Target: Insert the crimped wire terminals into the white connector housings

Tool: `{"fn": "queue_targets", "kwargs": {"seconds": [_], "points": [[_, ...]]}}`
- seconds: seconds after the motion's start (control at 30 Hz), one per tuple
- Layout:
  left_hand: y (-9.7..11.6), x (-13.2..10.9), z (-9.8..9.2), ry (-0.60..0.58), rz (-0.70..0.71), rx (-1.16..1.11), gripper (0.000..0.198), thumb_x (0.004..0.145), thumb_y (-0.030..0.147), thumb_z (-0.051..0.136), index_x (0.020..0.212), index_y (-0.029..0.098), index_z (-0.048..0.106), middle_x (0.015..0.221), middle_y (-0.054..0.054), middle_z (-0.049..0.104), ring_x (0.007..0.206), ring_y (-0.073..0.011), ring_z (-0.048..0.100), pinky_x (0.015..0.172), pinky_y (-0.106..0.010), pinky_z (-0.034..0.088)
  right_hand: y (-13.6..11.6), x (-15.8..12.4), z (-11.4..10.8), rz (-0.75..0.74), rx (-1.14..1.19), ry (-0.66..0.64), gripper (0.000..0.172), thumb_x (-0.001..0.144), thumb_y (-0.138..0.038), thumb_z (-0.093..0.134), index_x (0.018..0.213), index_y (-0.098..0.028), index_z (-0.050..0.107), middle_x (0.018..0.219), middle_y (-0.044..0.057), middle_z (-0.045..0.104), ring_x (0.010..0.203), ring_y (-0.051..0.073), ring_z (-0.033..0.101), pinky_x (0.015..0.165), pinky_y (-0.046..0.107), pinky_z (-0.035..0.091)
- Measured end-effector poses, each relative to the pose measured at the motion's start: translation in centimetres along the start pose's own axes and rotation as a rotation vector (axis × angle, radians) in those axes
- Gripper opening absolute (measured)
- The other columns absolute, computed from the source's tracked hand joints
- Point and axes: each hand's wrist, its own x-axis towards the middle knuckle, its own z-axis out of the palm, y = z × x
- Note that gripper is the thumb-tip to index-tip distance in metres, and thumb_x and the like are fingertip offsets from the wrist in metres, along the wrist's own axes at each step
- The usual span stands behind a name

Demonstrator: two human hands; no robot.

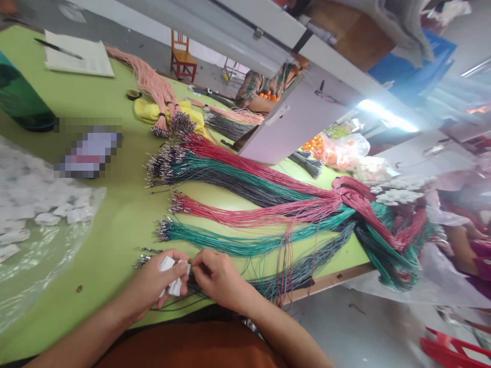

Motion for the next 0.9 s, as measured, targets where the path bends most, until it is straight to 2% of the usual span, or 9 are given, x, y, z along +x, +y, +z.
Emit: {"fn": "queue_targets", "kwargs": {"seconds": [0.1, 0.17, 0.27, 0.33, 0.4, 0.57, 0.73, 0.8, 0.9], "points": [[0.0, 0.0, 0.1, 0.003, 0.003, -0.001, 0.040, 0.073, 0.049, 0.064, 0.092, 0.016, 0.052, 0.056, 0.001, 0.063, 0.039, -0.0082, 0.047, 0.028, -0.013, 0.026, 0.7, 0.7, -0.7, -0.018, 0.020, -0.043, 0.013, 0.083, -0.013, 0.050, 0.075, -0.018, 0.058, 0.066, -0.001, 0.059, 0.059, 0.009, 0.053, 0.056, 0.018, 0.038], [0.1, 0.1, 0.1, 0.012, 0.005, -0.015, 0.040, 0.073, 0.049, 0.064, 0.093, 0.016, 0.051, 0.056, 0.001, 0.063, 0.040, -0.0085, 0.048, 0.028, -0.013, 0.026, 1.8, 1.7, -1.5, 0.014, -0.033, 0.030, 0.015, 0.086, -0.019, 0.050, 0.074, -0.018, 0.059, 0.067, -0.001, 0.060, 0.061, 0.010, 0.054, 0.058, 0.020, 0.039], [0.2, 0.1, 0.2, 0.022, 0.009, -0.026, 0.039, 0.075, 0.048, 0.063, 0.094, 0.017, 0.050, 0.058, 0.001, 0.062, 0.041, -0.0086, 0.049, 0.028, -0.013, 0.026, 4.3, 3.5, -2.7, 0.135, -0.382, 0.265, 0.017, 0.086, -0.018, 0.049, 0.072, -0.017, 0.058, 0.072, 0.004, 0.060, 0.070, 0.016, 0.054, 0.068, 0.026, 0.039], [0.2, 0.1, 0.1, 0.020, 0.011, -0.023, 0.038, 0.075, 0.048, 0.062, 0.095, 0.017, 0.050, 0.059, 0.001, 0.062, 0.042, -0.0088, 0.049, 0.028, -0.013, 0.027, 5.8, 4.2, -3.2, 0.173, -0.619, 0.313, 0.015, 0.083, -0.012, 0.049, 0.071, -0.017, 0.058, 0.075, 0.006, 0.059, 0.076, 0.019, 0.052, 0.072, 0.031, 0.037], [0.1, 0.1, 0.1, 0.015, 0.012, -0.019, 0.038, 0.076, 0.049, 0.061, 0.095, 0.017, 0.050, 0.059, 0.001, 0.062, 0.043, -0.0089, 0.049, 0.028, -0.013, 0.027, 6.6, 4.4, -3.6, 0.151, -0.694, 0.324, 0.015, 0.080, -0.010, 0.049, 0.070, -0.018, 0.057, 0.076, 0.006, 0.059, 0.077, 0.020, 0.051, 0.072, 0.032, 0.037], [0.0, 0.2, 0.1, 0.003, 0.024, -0.013, 0.037, 0.076, 0.048, 0.062, 0.094, 0.018, 0.051, 0.060, 0.001, 0.062, 0.044, -0.0092, 0.050, 0.028, -0.013, 0.027, 5.1, 2.9, -4.1, 0.036, -0.377, 0.465, 0.013, 0.078, -0.010, 0.047, 0.071, -0.019, 0.054, 0.071, 0.002, 0.058, 0.069, 0.015, 0.052, 0.068, 0.027, 0.039], [0.1, 0.2, 0.1, -0.019, 0.029, -0.004, 0.039, 0.075, 0.048, 0.063, 0.096, 0.017, 0.051, 0.060, 0.000, 0.063, 0.042, -0.0088, 0.049, 0.029, -0.013, 0.028, 1.4, 1.3, -2.2, -0.093, -0.006, 0.154, 0.011, 0.082, -0.013, 0.049, 0.078, -0.018, 0.058, 0.069, 0.000, 0.058, 0.062, 0.011, 0.052, 0.059, 0.021, 0.041], [0.1, 0.1, 0.0, -0.021, 0.036, -0.008, 0.038, 0.076, 0.047, 0.062, 0.096, 0.017, 0.051, 0.060, 0.000, 0.063, 0.041, -0.0082, 0.048, 0.029, -0.013, 0.028, 0.7, 1.0, -1.4, -0.059, 0.038, 0.114, 0.011, 0.082, -0.013, 0.050, 0.077, -0.018, 0.059, 0.069, 0.000, 0.059, 0.062, 0.010, 0.053, 0.058, 0.021, 0.040], [0.0, 0.2, -0.1, -0.029, 0.028, -0.019, 0.037, 0.077, 0.047, 0.061, 0.097, 0.017, 0.051, 0.060, 0.000, 0.063, 0.041, -0.0081, 0.048, 0.029, -0.013, 0.027, 0.8, 0.8, -1.2, 0.007, 0.029, 0.134, 0.010, 0.082, -0.013, 0.052, 0.076, -0.018, 0.059, 0.069, 0.000, 0.059, 0.064, 0.011, 0.054, 0.059, 0.021, 0.040]]}}
